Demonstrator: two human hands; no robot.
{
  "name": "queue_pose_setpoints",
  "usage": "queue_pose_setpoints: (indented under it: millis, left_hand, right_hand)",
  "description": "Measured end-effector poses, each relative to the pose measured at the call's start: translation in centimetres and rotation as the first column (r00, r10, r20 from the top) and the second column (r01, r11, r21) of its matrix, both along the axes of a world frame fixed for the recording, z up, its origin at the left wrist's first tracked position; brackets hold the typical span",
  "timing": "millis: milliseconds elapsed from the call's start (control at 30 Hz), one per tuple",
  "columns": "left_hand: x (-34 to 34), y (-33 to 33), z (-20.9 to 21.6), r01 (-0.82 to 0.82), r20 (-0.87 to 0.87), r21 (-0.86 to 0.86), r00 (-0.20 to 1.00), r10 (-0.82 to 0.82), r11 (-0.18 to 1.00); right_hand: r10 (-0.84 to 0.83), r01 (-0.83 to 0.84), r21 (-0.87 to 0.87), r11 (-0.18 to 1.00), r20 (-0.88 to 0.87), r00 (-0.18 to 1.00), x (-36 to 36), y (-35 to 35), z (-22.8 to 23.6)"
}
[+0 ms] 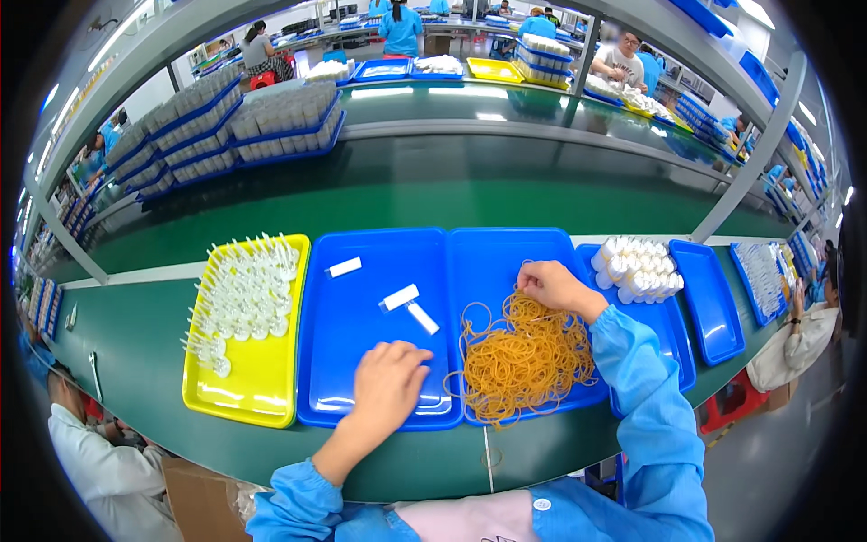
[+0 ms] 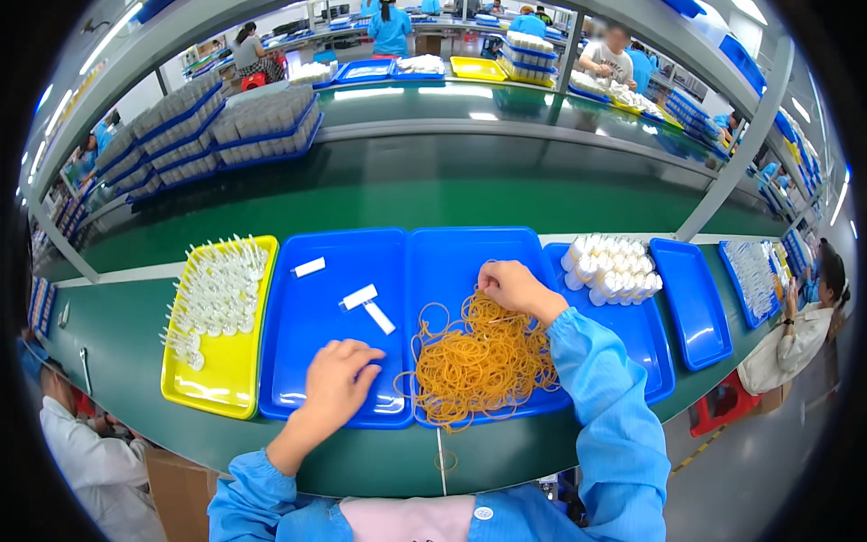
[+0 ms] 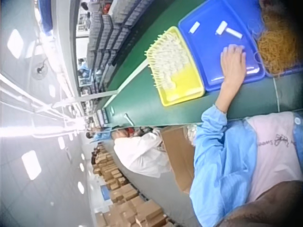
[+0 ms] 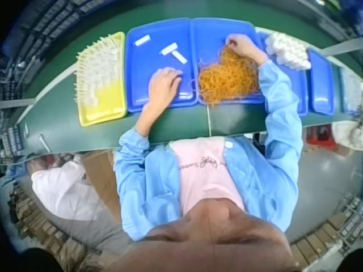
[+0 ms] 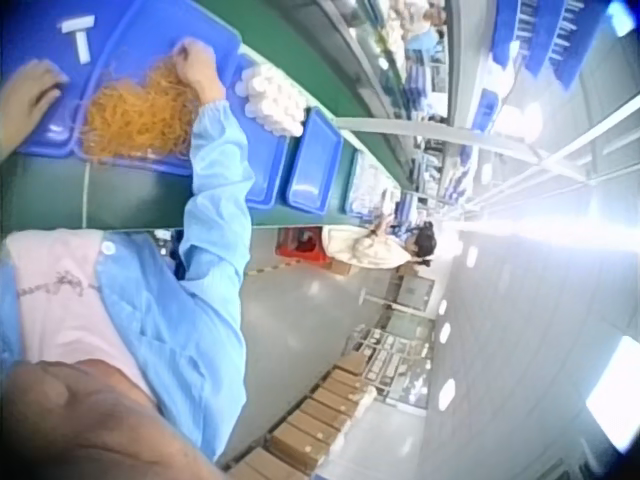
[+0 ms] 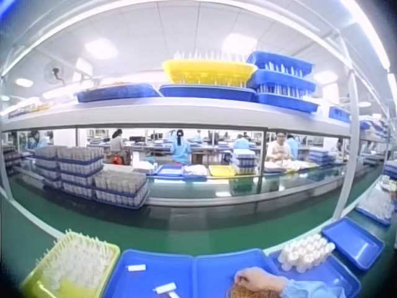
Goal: The worker is assembling spray nozzle components, grouping them, and securing them with rubber bands on a production line.
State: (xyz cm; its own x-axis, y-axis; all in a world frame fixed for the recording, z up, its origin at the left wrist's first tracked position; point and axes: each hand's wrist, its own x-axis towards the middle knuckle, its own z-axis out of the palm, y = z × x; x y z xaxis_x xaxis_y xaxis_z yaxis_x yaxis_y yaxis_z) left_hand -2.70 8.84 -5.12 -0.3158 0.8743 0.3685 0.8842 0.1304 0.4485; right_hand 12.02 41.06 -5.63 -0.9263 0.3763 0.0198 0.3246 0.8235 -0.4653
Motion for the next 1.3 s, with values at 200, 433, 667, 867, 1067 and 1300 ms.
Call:
queue_pose_setpoints:
  millis: [200,433,667,867,1067,1300]
  left_hand:
    - [-2.0,-4.0,-0.2,-0.233,-0.173,-0.032,0.959,0.224,0.972]
    - [-2.3,-3.4,-1.3,-0.257,-0.199,-0.120,0.953,0.230,0.959]
    - [-1.4,-3.1,0.1,-0.179,0.174,-0.057,0.967,0.186,0.982]
    - [-1.1,-2.3,-0.4,-0.166,-0.095,-0.198,0.984,0.149,0.966]
    - [1.1,-0.5,2.1,-0.068,0.187,-0.023,0.980,0.071,0.997]
    - [3.2,3.8,3.8,0.126,0.133,0.118,0.981,-0.141,0.985]
  right_hand:
    - [-0.013,-0.018,-0.195,0.981,-0.158,0.987,1.7,-4.9,4.4]
    - [0.288,-0.331,-0.143,0.933,-0.254,0.923,3.3,-14.3,6.0]
    - [0.269,-0.305,-0.387,0.870,-0.145,0.952,3.6,-14.3,7.9]
    - [-0.045,0.032,-0.050,0.998,-0.268,0.962,3.3,-2.2,5.1]
    - [-0.042,0.057,0.211,0.976,-0.075,0.996,0.6,1.9,-0.5]
    - [-0.058,0.063,0.074,0.995,-0.063,0.996,-0.3,1.4,-0.4]
